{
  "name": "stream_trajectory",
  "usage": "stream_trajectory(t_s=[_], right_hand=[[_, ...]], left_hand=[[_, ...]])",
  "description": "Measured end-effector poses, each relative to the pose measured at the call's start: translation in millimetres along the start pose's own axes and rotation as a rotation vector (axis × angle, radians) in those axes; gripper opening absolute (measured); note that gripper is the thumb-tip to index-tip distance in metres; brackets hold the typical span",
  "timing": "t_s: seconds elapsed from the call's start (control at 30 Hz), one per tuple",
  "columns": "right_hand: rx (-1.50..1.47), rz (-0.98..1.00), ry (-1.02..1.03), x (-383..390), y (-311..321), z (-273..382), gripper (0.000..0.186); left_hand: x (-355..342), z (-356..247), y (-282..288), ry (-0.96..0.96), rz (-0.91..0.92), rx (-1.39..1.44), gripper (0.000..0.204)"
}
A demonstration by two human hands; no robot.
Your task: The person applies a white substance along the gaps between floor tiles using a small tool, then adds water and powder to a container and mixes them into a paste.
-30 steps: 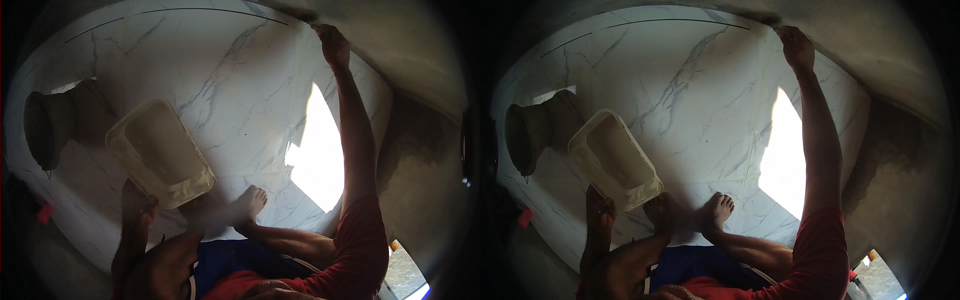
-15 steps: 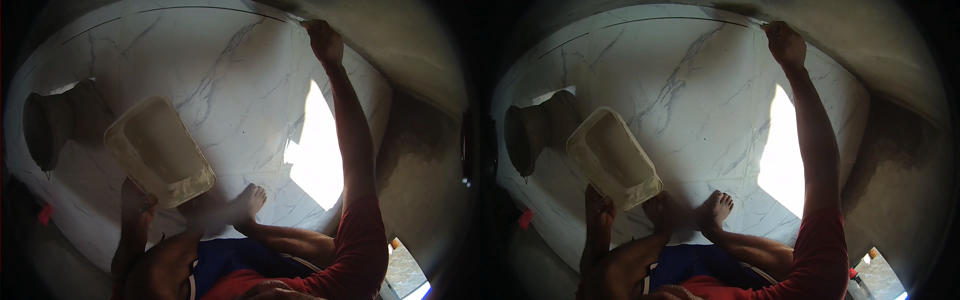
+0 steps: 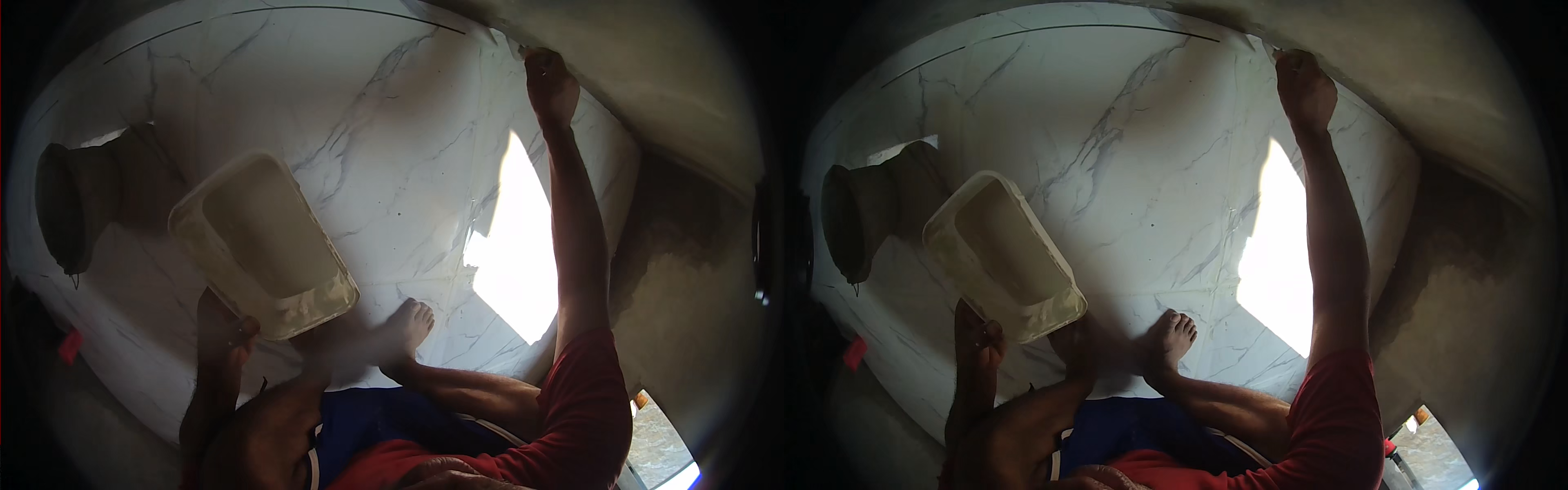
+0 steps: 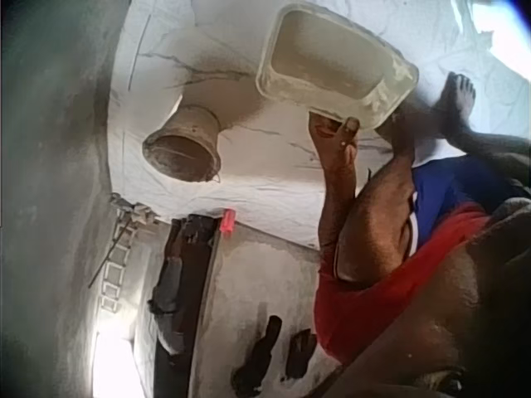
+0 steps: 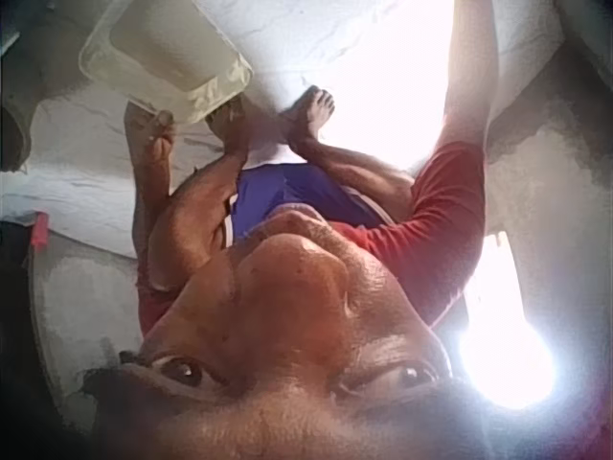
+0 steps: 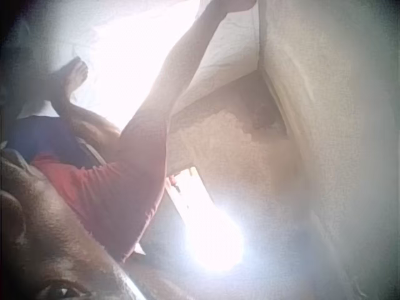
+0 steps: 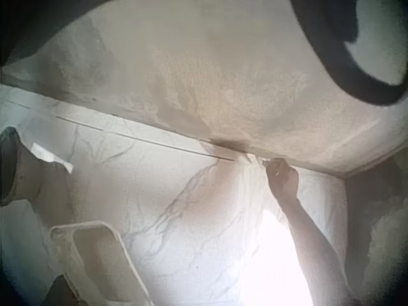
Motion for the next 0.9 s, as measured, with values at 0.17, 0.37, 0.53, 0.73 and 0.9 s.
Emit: stream_trajectory(t_s=[0.17,0.37,0.53,0.73,0.9], right_hand=[[0.137,-0.018,-0.095,13,-3,-48,0.025],[0.178,0.006,0.041,5,-49,2,0.023],[0.069,-0.004,0.064,-10,-54,76,0.027],[0.172,0.394,-0.077,-27,-39,96,0.014],[-0.514,0.486,0.037,41,15,35,0.018]], left_hand=[[-1,-4,-4,-0.017,0.012,0.000,0.098],[0,-1,0,-0.001,-0.009,0.016,0.098],[1,-2,3,-0.020,-0.024,-0.009,0.097],[1,1,0,-0.018,-0.012,0.001,0.092],[8,7,17,-0.056,-0.026,-0.026,0.081]])
Point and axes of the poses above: each hand's wrist, its own x-axis away from the middle knuckle, its own y-axis out of the back of the hand, z = x × y, the point moved 8 cm from there along -x, towards the middle knuckle, and after that the axes turned 8 degrees about -y, right-handed, at the moved point
